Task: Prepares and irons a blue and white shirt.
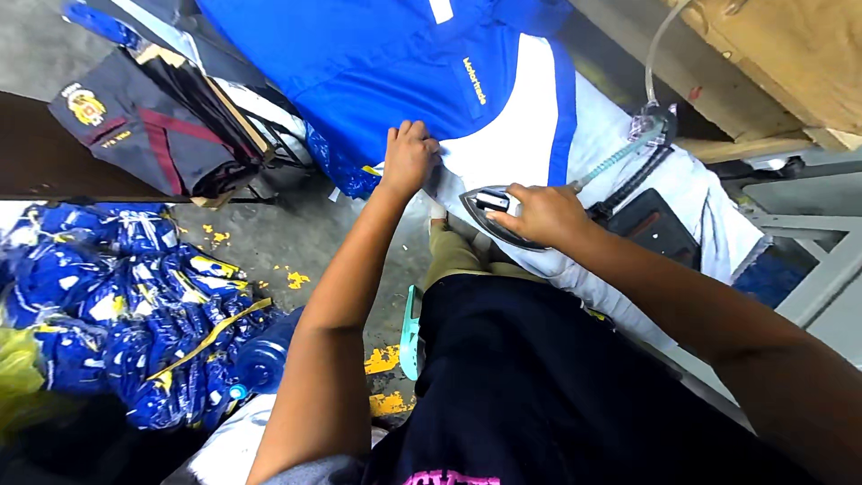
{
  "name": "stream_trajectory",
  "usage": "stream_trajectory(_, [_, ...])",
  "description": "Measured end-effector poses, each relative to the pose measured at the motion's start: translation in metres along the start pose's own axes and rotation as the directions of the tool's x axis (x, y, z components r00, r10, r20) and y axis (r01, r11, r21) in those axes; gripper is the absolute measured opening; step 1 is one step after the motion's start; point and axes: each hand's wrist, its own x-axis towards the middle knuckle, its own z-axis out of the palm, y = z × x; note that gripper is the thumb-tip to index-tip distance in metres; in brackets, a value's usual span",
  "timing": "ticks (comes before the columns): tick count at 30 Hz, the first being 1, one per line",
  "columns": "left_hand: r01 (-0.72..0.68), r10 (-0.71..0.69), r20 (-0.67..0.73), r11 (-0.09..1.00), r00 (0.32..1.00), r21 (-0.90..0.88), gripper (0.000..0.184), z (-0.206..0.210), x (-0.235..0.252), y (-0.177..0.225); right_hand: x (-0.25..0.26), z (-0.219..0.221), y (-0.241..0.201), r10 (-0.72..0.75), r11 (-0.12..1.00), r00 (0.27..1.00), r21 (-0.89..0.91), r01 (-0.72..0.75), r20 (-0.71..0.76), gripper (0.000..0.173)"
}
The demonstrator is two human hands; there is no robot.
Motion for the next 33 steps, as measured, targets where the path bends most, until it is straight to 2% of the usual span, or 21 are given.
stream_trajectory(3, [-0.011, 0.011, 0.026, 1.0, 1.0, -0.001, 0.017, -0.005, 0.0, 0.002, 0.006, -0.001, -0.01, -0.019, 1.0, 1.0, 0.024, 0.019, 0.002, 0.06])
stream_trajectory(8, [-0.005, 0.006, 0.02, 1.0, 1.0, -0.013, 0.018, -0.006, -0.001, 0.006, -0.024, 0.019, 0.015, -0.047, 0.998, 0.998, 0.05, 0.049, -0.042, 0.058])
stream_trajectory(12, [0.016, -0.017, -0.017, 0.998, 1.0, -0.053, 0.023, -0.011, -0.012, 0.012, -0.053, 0.016, 0.035, 0.043, 0.996, 0.999, 0.081, -0.043, 0.005, 0.057])
stream_trajectory(15, [0.04, -0.051, -0.096, 0.993, 0.994, -0.114, 0.029, -0.021, -0.043, 0.035, -0.065, 0.009, 0.044, 0.133, 0.981, 0.99, 0.144, -0.127, -0.039, 0.057])
stream_trajectory(18, [-0.014, -0.016, -0.19, 0.988, 0.982, -0.157, 0.024, 0.0, -0.078, 0.072, -0.062, 0.013, 0.046, 0.167, 0.975, 0.983, 0.164, -0.152, -0.079, 0.059])
stream_trajectory(21, [-0.047, 0.03, -0.134, 0.991, 0.99, -0.128, 0.028, 0.044, -0.09, 0.096, -0.043, 0.019, 0.04, 0.095, 0.991, 0.987, 0.104, -0.082, -0.126, 0.058])
stream_trajectory(24, [-0.026, 0.023, -0.102, 0.999, 0.994, -0.021, 0.026, 0.085, -0.099, 0.097, -0.027, 0.011, 0.028, 0.11, 0.99, 0.991, 0.099, -0.102, -0.073, 0.061])
stream_trajectory(26, [-0.017, 0.023, -0.137, 0.999, 0.99, 0.044, 0.029, 0.094, -0.105, 0.094, -0.022, 0.009, 0.028, 0.079, 0.993, 0.994, 0.09, -0.072, -0.075, 0.06])
stream_trajectory(30, [0.011, 0.011, -0.193, 0.994, 0.981, 0.112, 0.03, 0.098, -0.11, 0.093, -0.034, 0.023, 0.049, -0.124, 0.991, 0.983, 0.024, 0.128, -0.135, 0.054])
stream_trajectory(33, [0.023, -0.007, -0.185, 0.996, 0.983, 0.085, 0.032, 0.1, -0.114, 0.093, -0.036, 0.025, 0.053, -0.138, 0.99, 0.982, -0.008, 0.139, -0.13, 0.054])
